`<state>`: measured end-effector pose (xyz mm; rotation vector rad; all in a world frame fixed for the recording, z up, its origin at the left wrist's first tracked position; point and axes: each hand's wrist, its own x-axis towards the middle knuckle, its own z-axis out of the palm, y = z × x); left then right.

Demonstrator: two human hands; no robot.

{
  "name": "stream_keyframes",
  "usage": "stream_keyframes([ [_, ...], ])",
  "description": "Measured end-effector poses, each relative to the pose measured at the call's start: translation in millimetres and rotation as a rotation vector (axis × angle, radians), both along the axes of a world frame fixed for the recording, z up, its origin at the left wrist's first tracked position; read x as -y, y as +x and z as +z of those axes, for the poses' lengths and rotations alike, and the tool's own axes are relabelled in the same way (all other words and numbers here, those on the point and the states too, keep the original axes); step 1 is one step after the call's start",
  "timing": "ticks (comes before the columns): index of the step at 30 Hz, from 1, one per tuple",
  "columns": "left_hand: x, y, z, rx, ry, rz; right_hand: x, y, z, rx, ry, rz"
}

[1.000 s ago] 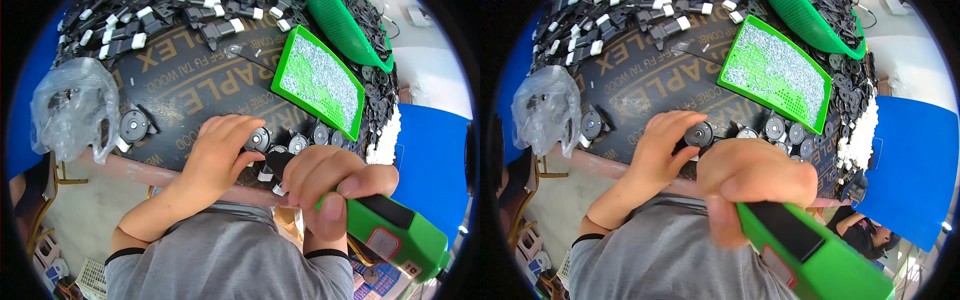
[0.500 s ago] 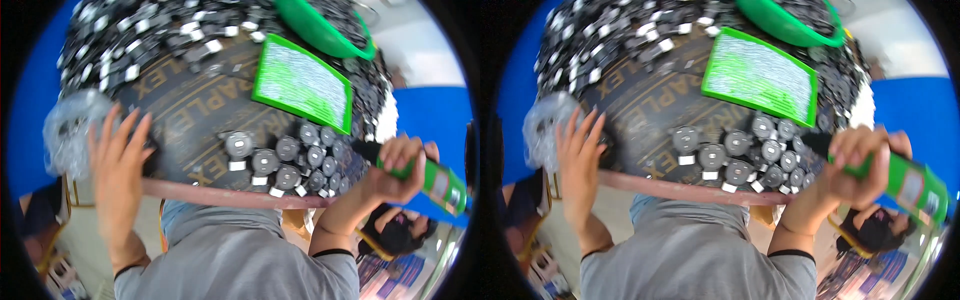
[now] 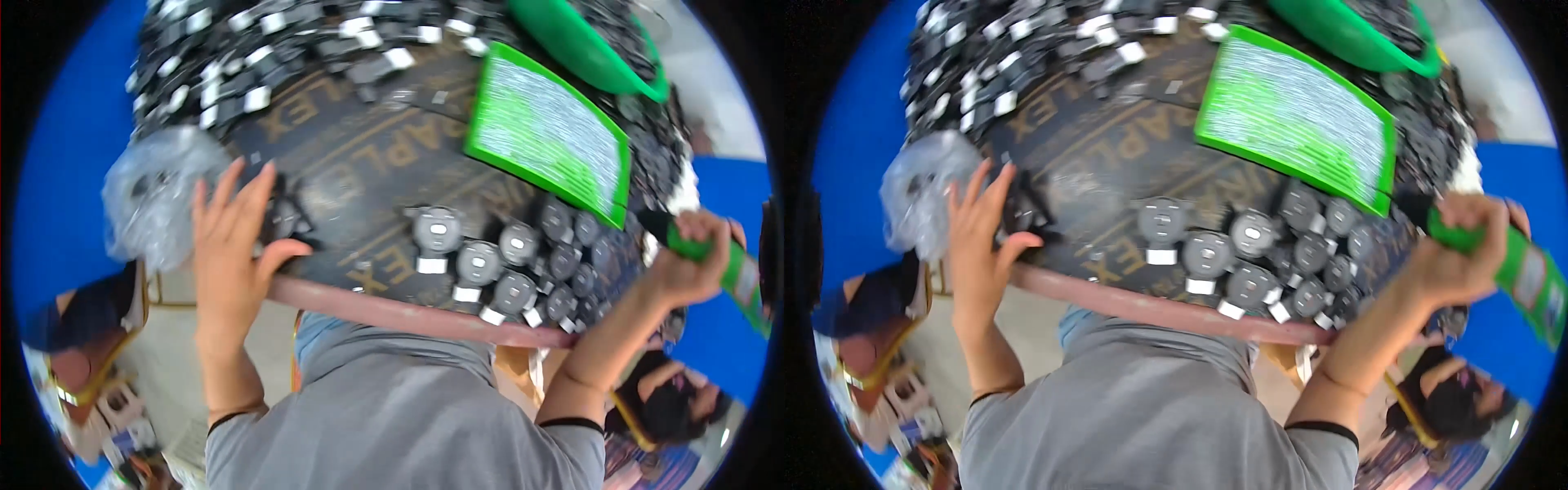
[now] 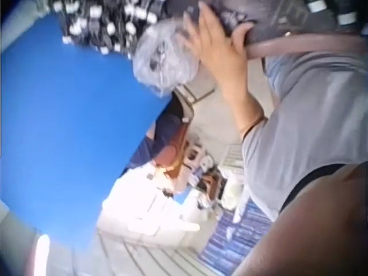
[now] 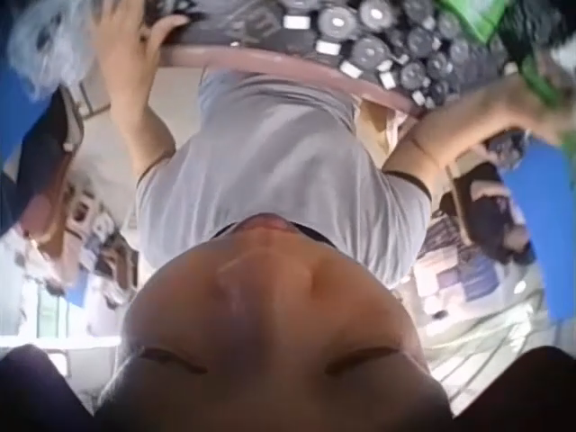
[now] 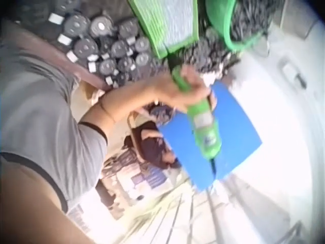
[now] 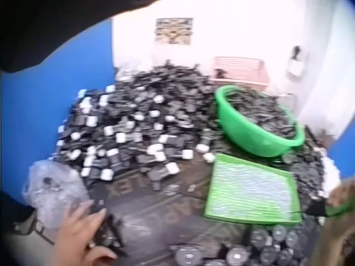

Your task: The recorder uses an electric screwdriver to insert screws into small circular electronic components at a workshop bench.

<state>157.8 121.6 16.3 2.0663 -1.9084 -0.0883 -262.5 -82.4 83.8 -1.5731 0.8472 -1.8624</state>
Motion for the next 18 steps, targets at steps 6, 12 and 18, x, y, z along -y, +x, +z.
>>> stream_keyframes([
  [6,-8.6,13.6,7.2,-0.041,0.005,-0.056,4.6,1.5,1.2,0.01,-0.012,0.15],
  [12,7.3,-11.1,-0.3,-0.028,-0.064,-0.084,-0.6,44.3,2.2,-0.023,-0.041,-0.127],
  [18,11.7,-72.7,-16.3,-0.18,-0.092,-0.057,11.8,62.1,-15.8,-0.018,-0.013,0.083],
])
